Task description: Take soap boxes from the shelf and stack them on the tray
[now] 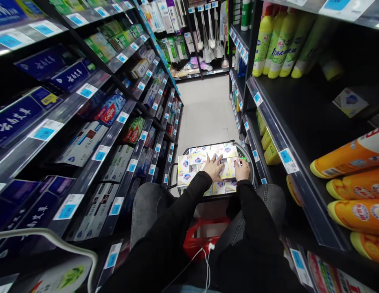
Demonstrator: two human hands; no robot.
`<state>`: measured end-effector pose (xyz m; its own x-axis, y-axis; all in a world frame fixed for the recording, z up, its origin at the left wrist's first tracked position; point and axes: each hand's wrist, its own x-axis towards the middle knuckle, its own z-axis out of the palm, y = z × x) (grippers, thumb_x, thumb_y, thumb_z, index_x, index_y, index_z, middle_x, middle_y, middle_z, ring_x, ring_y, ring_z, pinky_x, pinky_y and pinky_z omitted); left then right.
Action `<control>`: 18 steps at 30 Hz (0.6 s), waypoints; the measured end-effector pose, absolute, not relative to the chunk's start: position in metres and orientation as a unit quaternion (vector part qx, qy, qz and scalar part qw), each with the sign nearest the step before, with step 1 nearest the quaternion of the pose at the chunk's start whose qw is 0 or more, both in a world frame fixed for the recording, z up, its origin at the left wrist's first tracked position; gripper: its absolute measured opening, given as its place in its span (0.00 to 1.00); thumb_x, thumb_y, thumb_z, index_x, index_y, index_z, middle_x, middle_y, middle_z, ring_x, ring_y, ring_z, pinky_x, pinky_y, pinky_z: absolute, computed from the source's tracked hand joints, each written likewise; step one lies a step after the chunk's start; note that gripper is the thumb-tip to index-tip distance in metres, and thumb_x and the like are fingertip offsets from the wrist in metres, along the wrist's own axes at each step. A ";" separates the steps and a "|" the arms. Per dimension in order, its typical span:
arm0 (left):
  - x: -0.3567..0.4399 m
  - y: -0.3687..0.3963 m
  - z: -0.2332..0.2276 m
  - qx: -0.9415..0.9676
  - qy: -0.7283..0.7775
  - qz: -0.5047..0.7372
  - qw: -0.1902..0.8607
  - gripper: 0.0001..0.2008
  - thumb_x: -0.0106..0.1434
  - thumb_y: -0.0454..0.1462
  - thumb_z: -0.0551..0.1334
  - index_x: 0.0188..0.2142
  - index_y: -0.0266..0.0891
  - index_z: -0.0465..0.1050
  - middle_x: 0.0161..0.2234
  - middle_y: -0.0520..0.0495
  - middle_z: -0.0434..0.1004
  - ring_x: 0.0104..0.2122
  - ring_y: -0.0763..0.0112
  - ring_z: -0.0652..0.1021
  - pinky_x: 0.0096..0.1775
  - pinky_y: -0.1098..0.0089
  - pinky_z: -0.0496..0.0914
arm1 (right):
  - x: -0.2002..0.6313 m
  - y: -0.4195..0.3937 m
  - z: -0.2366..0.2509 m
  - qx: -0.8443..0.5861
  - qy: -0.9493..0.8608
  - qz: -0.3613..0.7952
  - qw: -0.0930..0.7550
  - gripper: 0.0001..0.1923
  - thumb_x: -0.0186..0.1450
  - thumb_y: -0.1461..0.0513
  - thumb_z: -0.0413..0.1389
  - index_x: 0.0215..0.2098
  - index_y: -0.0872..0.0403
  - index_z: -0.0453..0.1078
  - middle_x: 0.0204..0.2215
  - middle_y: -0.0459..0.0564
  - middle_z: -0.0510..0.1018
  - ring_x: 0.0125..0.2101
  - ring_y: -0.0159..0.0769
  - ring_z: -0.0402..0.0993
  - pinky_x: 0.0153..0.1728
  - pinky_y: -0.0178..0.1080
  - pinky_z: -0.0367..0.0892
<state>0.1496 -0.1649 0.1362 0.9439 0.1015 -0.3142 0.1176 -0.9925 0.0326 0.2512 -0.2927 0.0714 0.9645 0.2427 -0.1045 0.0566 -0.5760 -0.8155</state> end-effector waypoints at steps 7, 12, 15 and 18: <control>0.150 -0.164 0.135 0.985 0.057 -0.155 0.043 0.44 0.49 0.52 0.69 0.62 0.36 0.63 0.70 0.34 0.41 0.66 0.33 0.48 0.61 0.34 0.45 | 0.251 -0.291 0.072 -0.874 -0.078 0.112 0.466 0.15 0.62 0.57 0.54 0.43 0.59 0.71 0.44 0.62 0.75 0.45 0.47 0.70 0.50 0.44 0.61; 0.132 -0.159 0.142 0.980 0.123 -0.098 0.125 0.53 0.46 0.54 0.71 0.66 0.37 0.54 0.69 0.33 0.44 0.68 0.36 0.44 0.63 0.37 0.40 | 0.259 -0.295 0.073 -0.866 -0.046 0.151 0.475 0.16 0.63 0.55 0.53 0.42 0.59 0.72 0.44 0.61 0.75 0.46 0.46 0.70 0.51 0.44 0.61; 0.099 -0.141 0.143 0.922 0.333 0.030 0.194 0.38 0.63 0.49 0.59 0.66 0.31 0.53 0.67 0.32 0.53 0.68 0.46 0.50 0.65 0.49 0.47 | 0.266 -0.298 0.074 -0.855 -0.007 0.192 0.482 0.18 0.65 0.54 0.50 0.43 0.59 0.73 0.44 0.60 0.76 0.46 0.46 0.71 0.52 0.45 0.61; 0.060 -0.118 0.140 0.804 0.542 0.072 0.234 0.38 0.67 0.47 0.55 0.66 0.21 0.47 0.63 0.22 0.56 0.65 0.45 0.59 0.63 0.52 0.54 | 0.270 -0.300 0.073 -0.848 -0.014 0.216 0.485 0.21 0.65 0.55 0.49 0.48 0.59 0.73 0.47 0.60 0.76 0.48 0.45 0.71 0.54 0.45 0.61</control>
